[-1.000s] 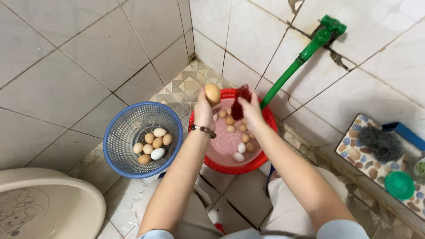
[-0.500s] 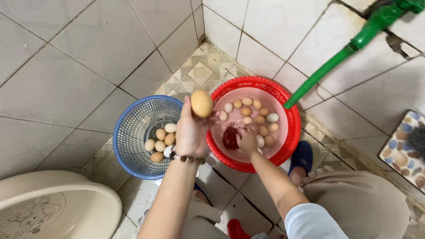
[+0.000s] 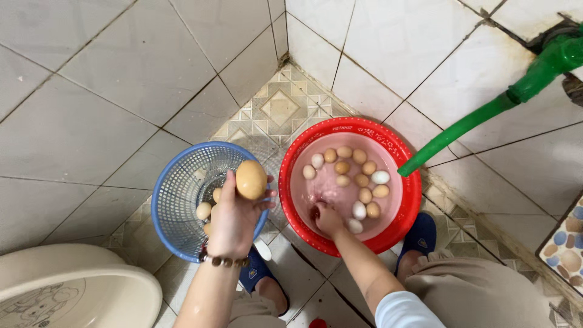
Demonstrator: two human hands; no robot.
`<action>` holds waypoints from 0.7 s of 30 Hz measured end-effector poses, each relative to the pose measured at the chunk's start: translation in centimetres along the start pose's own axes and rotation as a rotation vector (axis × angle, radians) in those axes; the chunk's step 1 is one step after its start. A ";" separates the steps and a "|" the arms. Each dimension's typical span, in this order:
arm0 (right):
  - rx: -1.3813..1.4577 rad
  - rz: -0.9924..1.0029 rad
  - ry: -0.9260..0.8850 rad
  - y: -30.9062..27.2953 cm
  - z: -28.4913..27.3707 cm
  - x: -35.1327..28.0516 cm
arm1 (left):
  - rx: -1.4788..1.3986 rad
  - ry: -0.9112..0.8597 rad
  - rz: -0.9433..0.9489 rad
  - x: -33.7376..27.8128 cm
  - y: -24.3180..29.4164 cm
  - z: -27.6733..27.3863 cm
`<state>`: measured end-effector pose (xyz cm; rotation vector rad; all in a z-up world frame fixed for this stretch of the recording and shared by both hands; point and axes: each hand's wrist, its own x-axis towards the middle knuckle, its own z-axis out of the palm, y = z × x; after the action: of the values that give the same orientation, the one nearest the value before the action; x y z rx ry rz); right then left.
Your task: The person washes eggs one by one using a red mesh scrubber under running water from a green tap. Each egg is scrubbed and then placed into a blue basket. The task continues repeatedly throughout the clip.
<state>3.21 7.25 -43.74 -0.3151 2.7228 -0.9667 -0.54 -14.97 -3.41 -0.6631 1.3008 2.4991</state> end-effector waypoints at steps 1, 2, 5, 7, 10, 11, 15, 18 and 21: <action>0.145 -0.057 0.066 0.2 -0.2 0.3 | -0.007 0.001 -0.006 0.8 -0.4 0.1; 0.228 0.106 0.013 0.3 -0.3 0.4 | -0.013 0.002 -0.013 1.4 -0.8 0.1; 0.594 0.492 -0.130 0.4 -2.0 1.4 | 0.025 0.069 -0.058 3.0 -2.8 0.7; 1.011 0.595 -0.210 0.6 -3.9 2.3 | 0.033 0.046 -0.061 4.5 -4.5 1.3; 1.281 0.822 0.042 -0.2 -8.7 4.1 | 0.085 0.058 -0.068 7.1 -6.8 1.9; 1.403 0.778 0.083 -0.5 -10.6 4.7 | 0.109 0.071 -0.068 8.2 -7.6 1.9; 1.754 0.562 0.074 -2.9 -18.8 5.5 | 0.237 0.157 -0.019 12.5 -11.0 1.9; 1.837 0.413 0.077 -5.6 -25.1 5.4 | 0.321 0.138 0.020 15.2 -14.0 2.7; 1.795 0.320 0.159 -8.8 -30.1 4.4 | 0.363 0.076 0.034 17.3 -17.0 4.2</action>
<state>-8.58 17.13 -16.09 0.5131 0.9655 -2.6506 -9.68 -1.70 -21.98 -0.6564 1.7471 2.1927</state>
